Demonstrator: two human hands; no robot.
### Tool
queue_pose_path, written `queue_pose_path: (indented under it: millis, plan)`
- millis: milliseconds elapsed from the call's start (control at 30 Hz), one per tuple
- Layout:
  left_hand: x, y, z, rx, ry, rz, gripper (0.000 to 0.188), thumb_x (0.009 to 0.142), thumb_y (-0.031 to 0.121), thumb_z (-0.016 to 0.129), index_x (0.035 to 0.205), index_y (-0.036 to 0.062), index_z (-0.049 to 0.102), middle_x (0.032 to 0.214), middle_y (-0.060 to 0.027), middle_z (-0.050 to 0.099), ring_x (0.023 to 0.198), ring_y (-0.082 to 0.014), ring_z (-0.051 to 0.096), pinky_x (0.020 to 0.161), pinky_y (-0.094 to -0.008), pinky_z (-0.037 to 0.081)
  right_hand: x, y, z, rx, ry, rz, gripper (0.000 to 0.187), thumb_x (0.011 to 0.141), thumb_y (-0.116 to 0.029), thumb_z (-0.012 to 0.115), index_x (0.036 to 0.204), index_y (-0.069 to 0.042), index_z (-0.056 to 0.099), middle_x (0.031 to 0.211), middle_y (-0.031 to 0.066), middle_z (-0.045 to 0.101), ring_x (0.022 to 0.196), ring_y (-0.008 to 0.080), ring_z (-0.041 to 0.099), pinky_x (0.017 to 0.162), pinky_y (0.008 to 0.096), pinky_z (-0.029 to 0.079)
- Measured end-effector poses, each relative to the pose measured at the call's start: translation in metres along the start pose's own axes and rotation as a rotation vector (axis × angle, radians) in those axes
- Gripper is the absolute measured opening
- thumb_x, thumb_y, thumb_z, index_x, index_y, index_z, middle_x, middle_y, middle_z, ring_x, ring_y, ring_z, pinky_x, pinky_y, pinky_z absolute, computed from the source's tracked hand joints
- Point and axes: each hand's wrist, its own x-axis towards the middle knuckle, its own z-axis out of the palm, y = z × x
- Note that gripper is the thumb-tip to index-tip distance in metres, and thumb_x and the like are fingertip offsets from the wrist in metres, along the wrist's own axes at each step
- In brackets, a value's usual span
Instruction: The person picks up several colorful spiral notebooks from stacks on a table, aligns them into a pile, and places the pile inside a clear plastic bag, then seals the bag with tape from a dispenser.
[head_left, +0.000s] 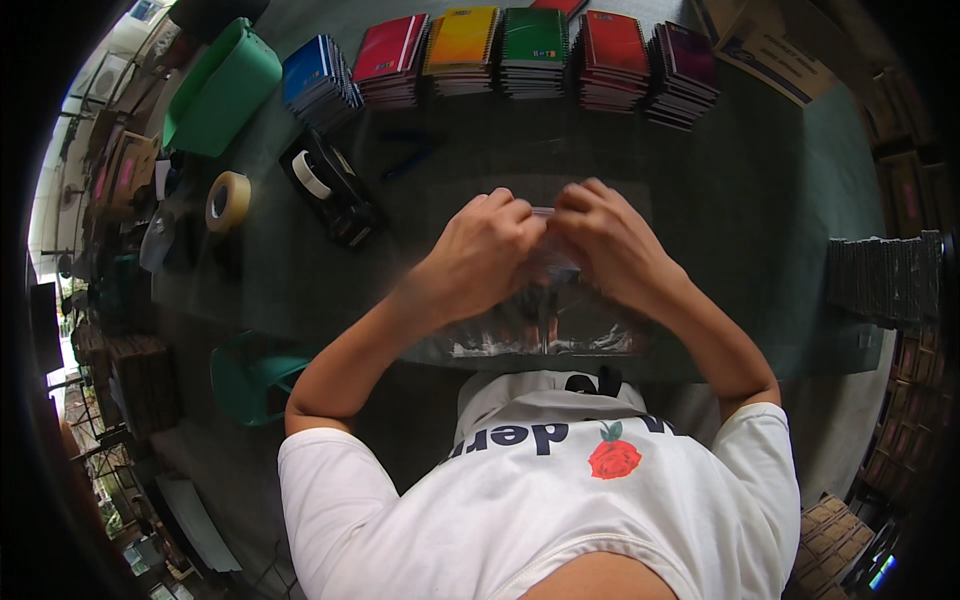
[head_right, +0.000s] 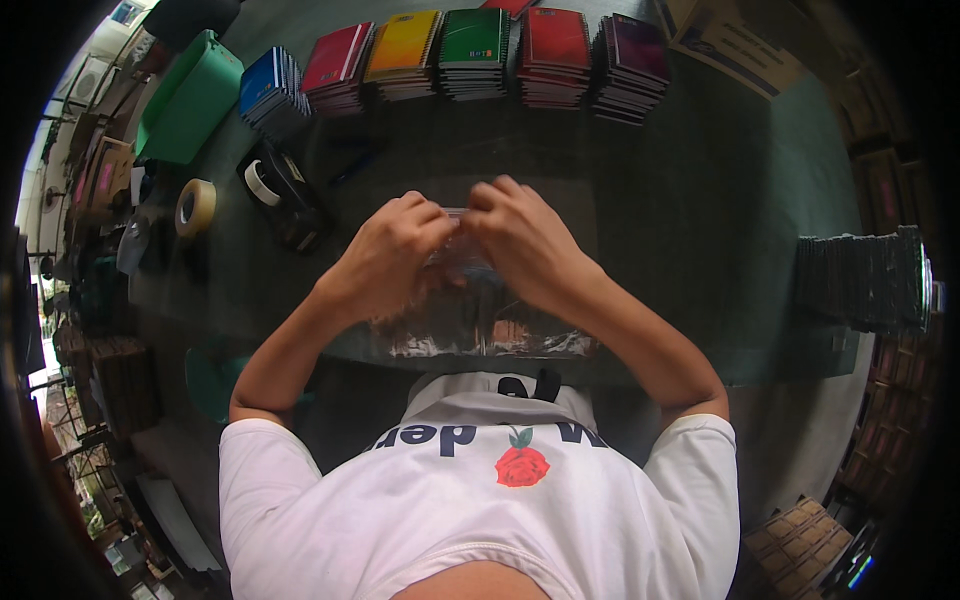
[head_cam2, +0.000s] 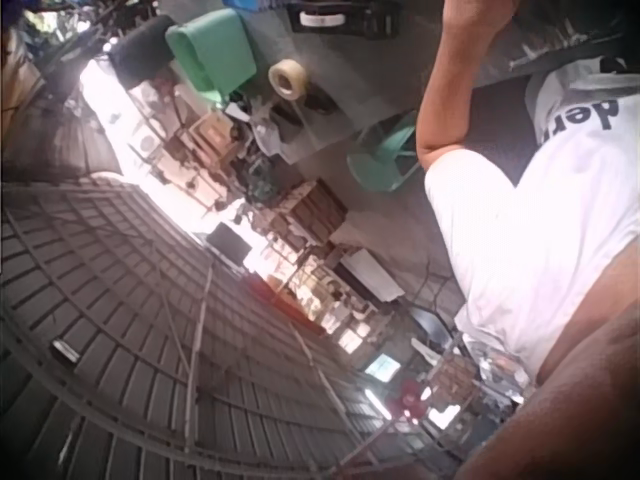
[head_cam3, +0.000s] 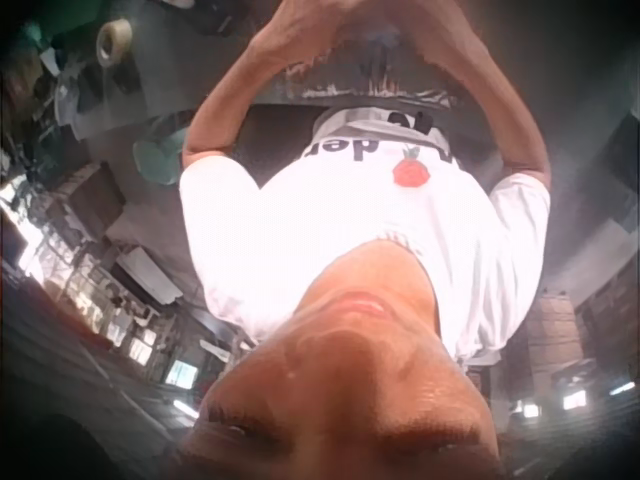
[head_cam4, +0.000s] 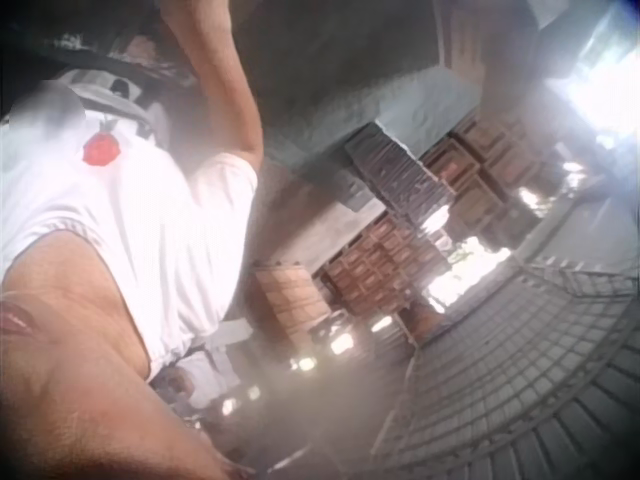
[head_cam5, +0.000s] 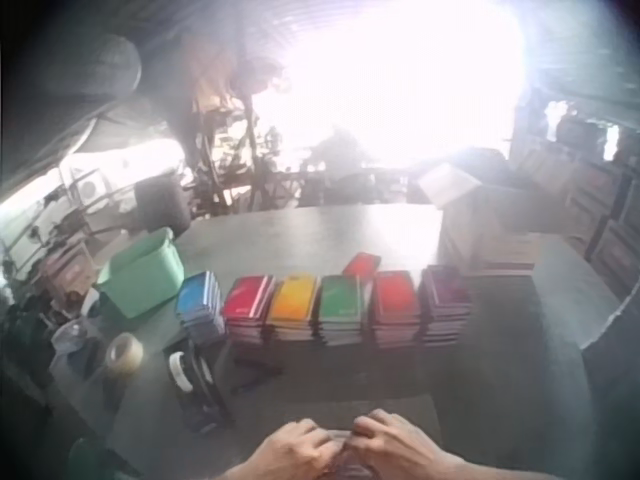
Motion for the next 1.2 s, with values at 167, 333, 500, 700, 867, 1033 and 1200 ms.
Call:
queue_pose_path:
  millis: [167, 333, 500, 700, 867, 1033, 1200]
  plan:
    - [-0.035, 0.003, 0.029, 0.209, 0.277, 0.113, 0.022, 0.068, 0.017, 0.073, 0.086, 0.0069, 0.064, 0.095, -0.0062, 0.061, 0.093, -0.0233, 0.055, 0.08, -0.0352, 0.041, -0.041, -0.004, 0.032, -0.158, 0.268, -0.163, 0.027, 0.071, -0.009, 0.063, 0.098, -0.01, 0.069, 0.11, 0.0068, 0.063, 0.108, 0.025, 0.056, 0.091, 0.0388, 0.045]
    - [-0.067, -0.049, 0.026, 0.151, 0.766, -0.225, 0.023, 0.081, 0.026, 0.069, 0.094, 0.0084, 0.061, 0.1, -0.0084, 0.057, 0.095, -0.0231, 0.053, 0.084, -0.0371, 0.039, -0.052, 0.004, 0.05, -0.233, 0.397, -0.167, 0.027, 0.074, -0.011, 0.066, 0.1, -0.014, 0.069, 0.114, 0.0043, 0.064, 0.114, 0.0243, 0.056, 0.098, 0.0407, 0.043]
    - [-0.142, -0.16, 0.045, -0.663, 1.251, -1.207, 0.046, 0.083, 0.043, 0.067, 0.067, 0.0001, 0.062, 0.064, 0.0, 0.056, 0.062, -0.0086, 0.048, 0.061, -0.0262, 0.04, -0.047, 0.001, 0.055, -0.203, 0.408, -0.217, 0.027, 0.072, -0.008, 0.067, 0.098, -0.013, 0.068, 0.114, 0.006, 0.063, 0.114, 0.0258, 0.056, 0.097, 0.0415, 0.043]
    - [-0.119, -0.12, 0.02, -0.591, 1.118, -1.055, 0.026, 0.085, 0.027, 0.067, 0.078, 0.0021, 0.064, 0.069, -0.0013, 0.061, 0.056, -0.0055, 0.05, 0.052, -0.0203, 0.039, -0.051, 0.003, 0.055, -0.233, 0.422, -0.194, 0.03, 0.068, -0.005, 0.069, 0.097, -0.012, 0.069, 0.115, 0.0058, 0.062, 0.113, 0.0256, 0.055, 0.097, 0.0419, 0.043]
    - [-0.162, -0.09, 0.034, -0.556, 0.742, -1.274, 0.019, 0.086, 0.021, 0.062, 0.079, 0.004, 0.064, 0.064, -0.0025, 0.061, 0.049, -0.0085, 0.053, 0.045, -0.0232, 0.041, -0.053, 0.002, 0.056, -0.169, 0.47, -0.249, 0.038, 0.062, -0.004, 0.071, 0.1, -0.012, 0.069, 0.116, 0.0013, 0.06, 0.112, 0.0223, 0.054, 0.095, 0.0403, 0.042]
    - [-0.108, -0.016, -0.01, -0.579, 0.751, -1.049, 0.021, 0.089, 0.022, 0.059, 0.078, 0.0045, 0.065, 0.06, -0.0008, 0.06, 0.048, -0.0045, 0.052, 0.041, -0.0198, 0.038, -0.052, 0.013, 0.054, -0.137, 0.394, -0.271, 0.04, 0.062, -0.005, 0.067, 0.102, -0.01, 0.069, 0.113, 0.0003, 0.06, 0.11, 0.0198, 0.054, 0.096, 0.0394, 0.039]
    - [-0.04, 0.066, 0.042, -1.34, 0.722, -0.947, 0.024, 0.09, 0.027, 0.06, 0.083, 0.005, 0.064, 0.065, -0.0003, 0.061, 0.048, -0.0027, 0.051, 0.036, -0.0154, 0.034, -0.048, 0.012, 0.055, -0.119, 0.438, -0.311, 0.033, 0.068, -0.007, 0.065, 0.1, -0.011, 0.069, 0.111, 0.0001, 0.062, 0.108, 0.0186, 0.056, 0.096, 0.0388, 0.039]
